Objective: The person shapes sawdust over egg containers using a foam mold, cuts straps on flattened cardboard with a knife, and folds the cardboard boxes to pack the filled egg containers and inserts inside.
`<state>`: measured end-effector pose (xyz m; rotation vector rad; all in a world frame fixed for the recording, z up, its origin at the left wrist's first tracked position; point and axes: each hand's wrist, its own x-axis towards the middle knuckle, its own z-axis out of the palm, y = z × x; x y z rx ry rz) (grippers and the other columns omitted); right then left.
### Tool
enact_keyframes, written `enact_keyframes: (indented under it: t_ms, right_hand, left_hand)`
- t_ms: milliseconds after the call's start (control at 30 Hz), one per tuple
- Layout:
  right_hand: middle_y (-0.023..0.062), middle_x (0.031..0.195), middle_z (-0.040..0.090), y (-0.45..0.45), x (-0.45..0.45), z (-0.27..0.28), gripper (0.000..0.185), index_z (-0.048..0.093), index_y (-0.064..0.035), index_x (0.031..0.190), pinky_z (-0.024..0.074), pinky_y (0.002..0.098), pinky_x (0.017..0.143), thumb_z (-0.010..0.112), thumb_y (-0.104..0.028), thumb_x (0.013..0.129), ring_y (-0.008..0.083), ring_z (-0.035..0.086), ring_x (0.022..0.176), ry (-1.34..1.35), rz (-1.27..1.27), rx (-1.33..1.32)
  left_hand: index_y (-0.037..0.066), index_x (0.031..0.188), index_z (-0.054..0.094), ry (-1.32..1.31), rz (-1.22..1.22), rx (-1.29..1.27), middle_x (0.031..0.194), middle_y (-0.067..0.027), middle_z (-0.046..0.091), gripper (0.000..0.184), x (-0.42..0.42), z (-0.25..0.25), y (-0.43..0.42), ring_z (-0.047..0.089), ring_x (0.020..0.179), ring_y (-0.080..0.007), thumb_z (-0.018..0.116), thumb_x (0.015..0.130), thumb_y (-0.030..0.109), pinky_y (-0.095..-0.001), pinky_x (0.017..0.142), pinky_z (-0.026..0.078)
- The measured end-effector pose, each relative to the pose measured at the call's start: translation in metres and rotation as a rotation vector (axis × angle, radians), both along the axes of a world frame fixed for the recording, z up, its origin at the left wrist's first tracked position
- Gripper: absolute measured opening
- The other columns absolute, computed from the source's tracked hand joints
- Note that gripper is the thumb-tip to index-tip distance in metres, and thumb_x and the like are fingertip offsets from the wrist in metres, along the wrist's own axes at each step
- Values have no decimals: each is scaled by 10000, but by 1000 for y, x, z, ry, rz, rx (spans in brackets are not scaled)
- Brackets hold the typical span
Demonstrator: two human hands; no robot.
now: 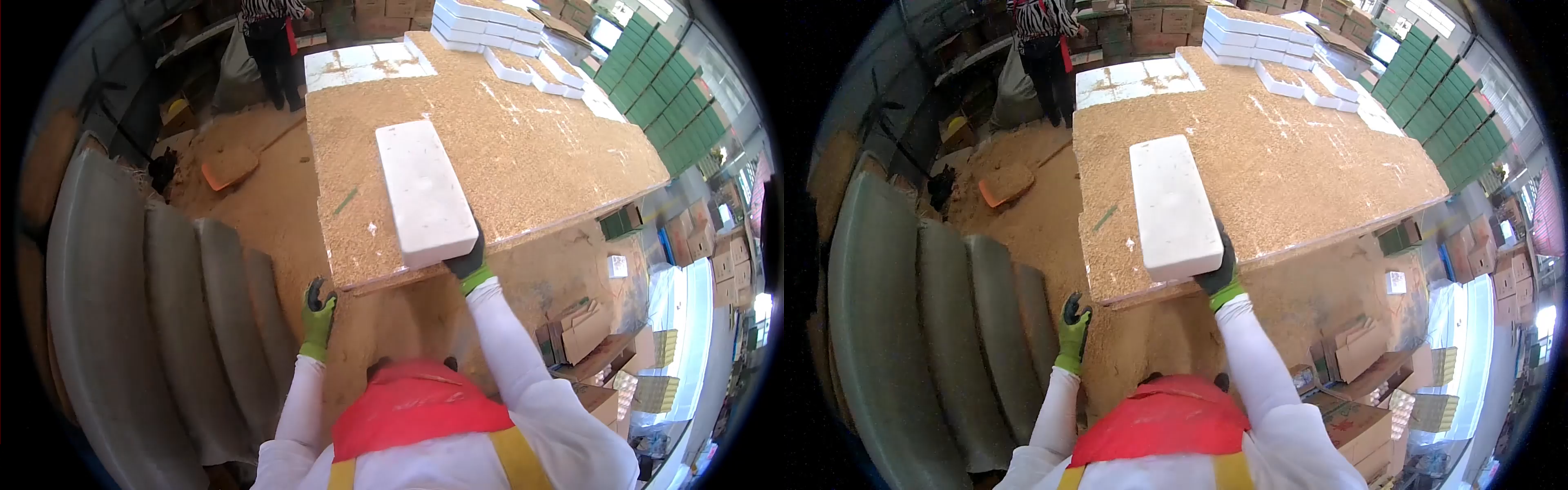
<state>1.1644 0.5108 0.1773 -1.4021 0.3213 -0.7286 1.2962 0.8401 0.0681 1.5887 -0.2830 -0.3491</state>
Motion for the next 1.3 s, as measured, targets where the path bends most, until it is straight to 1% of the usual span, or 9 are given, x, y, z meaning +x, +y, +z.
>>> enact_keyframes:
  t_ms: [100,300,367,400,667,767,900,1133,1300]
  right_hand:
    - [116,1326,538,-38,-19,33,631,422,15,1397,445,344,1002,587,-378,933,222,544,1167,18,-166,493]
    - [186,1303,567,-126,-45,30,649,428,-136,1431,461,429,991,642,-384,871,321,559,1175,1186,-510,-679]
    - [155,1364,489,-78,-5,-27,710,345,-232,1474,467,418,953,639,-407,851,320,498,1206,1014,-474,-1337]
    - [150,1165,593,-22,27,-17,600,580,-187,1277,494,446,852,742,-359,726,335,588,996,676,-584,-1431]
    - [26,974,631,111,64,31,217,692,-276,962,424,489,724,651,-276,749,242,595,982,1049,231,-1280]
    - [70,984,614,-35,-12,-8,419,658,-261,1085,472,444,668,736,-269,674,265,605,936,713,-188,-1222]
    - [146,1127,580,-154,-35,8,693,500,-289,1360,480,460,853,746,-419,725,342,555,1059,1322,-798,-1072]
    - [260,1349,460,-138,206,-70,631,498,-213,1384,290,597,1044,584,-496,826,454,384,1281,904,-675,-1433]
    - [217,1251,500,-26,325,0,475,591,-234,1219,373,557,918,589,-480,813,384,452,1164,976,24,-1305]
  left_hand:
    - [6,1277,539,48,33,3,1286,-88,536,479,2,12,13,514,1190,-188,680,820,-15,-287,971,435]
    - [22,1326,522,132,-45,-4,1299,-53,552,452,9,-25,7,571,1072,-149,627,886,13,-257,895,464]
    - [32,1335,523,171,-46,-52,1297,-37,556,419,6,-28,-10,584,1018,-139,592,922,48,-258,850,476]
    - [31,1336,523,240,-20,-79,1283,-36,565,402,3,-32,-16,585,1001,-136,573,939,73,-259,841,477]
    - [31,1262,576,259,-140,-135,1286,-124,570,313,2,-55,16,533,1153,-185,462,976,87,-335,994,435]
    - [10,1308,534,238,-16,-35,1241,-102,578,385,13,-37,2,540,1110,-178,568,932,82,-291,960,436]
    - [-21,1368,466,121,43,39,1263,-108,584,509,47,1,-48,538,1153,-183,633,905,112,-295,995,412]
    - [-48,1307,528,227,22,522,1254,-108,609,539,155,41,-128,548,1156,-162,698,872,222,-266,1014,393]
    - [-31,1288,558,128,6,451,1217,-73,627,496,155,23,-123,573,1103,-143,703,867,190,-267,973,433]
